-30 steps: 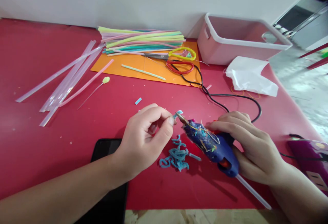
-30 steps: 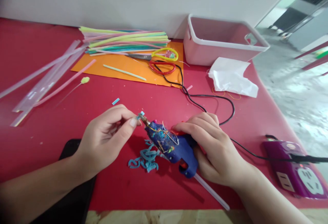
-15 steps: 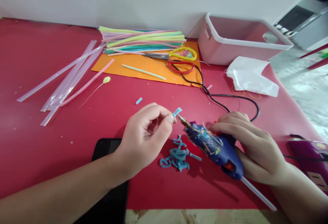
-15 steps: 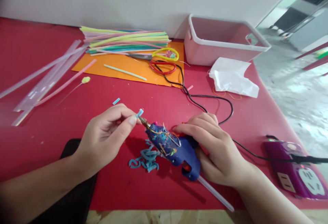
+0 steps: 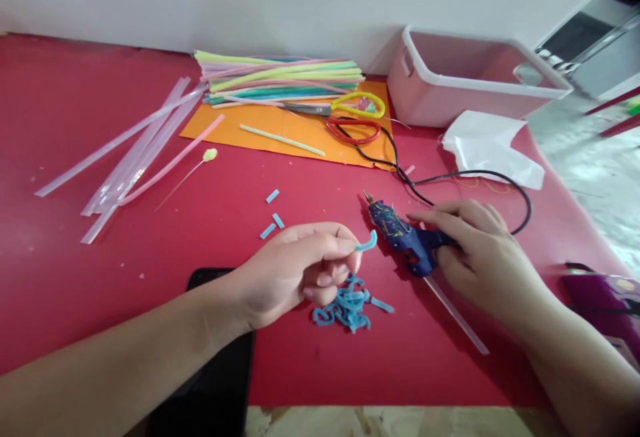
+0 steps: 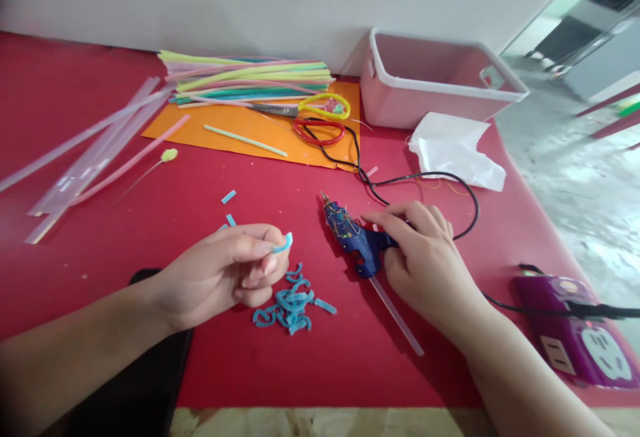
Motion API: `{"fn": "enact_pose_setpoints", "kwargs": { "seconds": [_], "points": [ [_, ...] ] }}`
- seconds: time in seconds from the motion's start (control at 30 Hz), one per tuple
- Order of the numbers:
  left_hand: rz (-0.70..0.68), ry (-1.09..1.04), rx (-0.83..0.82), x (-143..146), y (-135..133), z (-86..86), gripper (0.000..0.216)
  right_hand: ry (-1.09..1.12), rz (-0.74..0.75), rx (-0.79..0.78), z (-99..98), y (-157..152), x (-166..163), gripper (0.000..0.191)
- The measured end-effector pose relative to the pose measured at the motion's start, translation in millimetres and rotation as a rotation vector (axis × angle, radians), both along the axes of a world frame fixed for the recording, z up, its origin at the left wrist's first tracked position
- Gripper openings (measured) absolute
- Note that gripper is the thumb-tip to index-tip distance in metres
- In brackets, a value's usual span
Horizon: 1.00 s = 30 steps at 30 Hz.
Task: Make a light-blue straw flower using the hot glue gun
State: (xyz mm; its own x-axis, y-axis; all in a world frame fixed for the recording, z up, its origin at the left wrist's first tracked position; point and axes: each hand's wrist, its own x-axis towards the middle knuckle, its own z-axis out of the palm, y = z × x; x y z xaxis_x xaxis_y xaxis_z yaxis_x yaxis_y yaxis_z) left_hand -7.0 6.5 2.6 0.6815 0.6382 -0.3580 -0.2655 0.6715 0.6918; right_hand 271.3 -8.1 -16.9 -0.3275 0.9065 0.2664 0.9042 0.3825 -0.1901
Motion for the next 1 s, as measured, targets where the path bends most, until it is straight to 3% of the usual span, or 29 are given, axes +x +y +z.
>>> {"fn": "enact_pose_setpoints", "kwargs": {
  "seconds": [0.13,0.37,0.63,0.77,0.9,1.0],
  "points": [
    [-0.110,0.042,0.052,2,-1,-1.6,0.020,0.282,0.051,0.207,16.3,-14,-13,0.036],
    [-0.337,0.190,0.298,5,0,5.7,0.024,0.644,0.396,-0.238,32.1,-29,-36,0.030],
    [-0.373,0.241,0.390,8,-3,8.5,0.023,0.834,0.449,-0.412,26.9,-25,-47,0.005],
    [-0.203,0.311,0.515,9,-8,6.7,0.013,0.872,0.344,-0.462,26.9,-27,-48,0.005],
    [0.076,0.391,0.977,6,-14,-1.0,0.003,0.950,0.222,-0.565,25.3,-28,-47,0.010],
    [0.116,0.359,1.262,4,-15,-8.1,0.012,1.018,0.211,-0.648,24.8,-28,-48,0.016]
  ]
}}
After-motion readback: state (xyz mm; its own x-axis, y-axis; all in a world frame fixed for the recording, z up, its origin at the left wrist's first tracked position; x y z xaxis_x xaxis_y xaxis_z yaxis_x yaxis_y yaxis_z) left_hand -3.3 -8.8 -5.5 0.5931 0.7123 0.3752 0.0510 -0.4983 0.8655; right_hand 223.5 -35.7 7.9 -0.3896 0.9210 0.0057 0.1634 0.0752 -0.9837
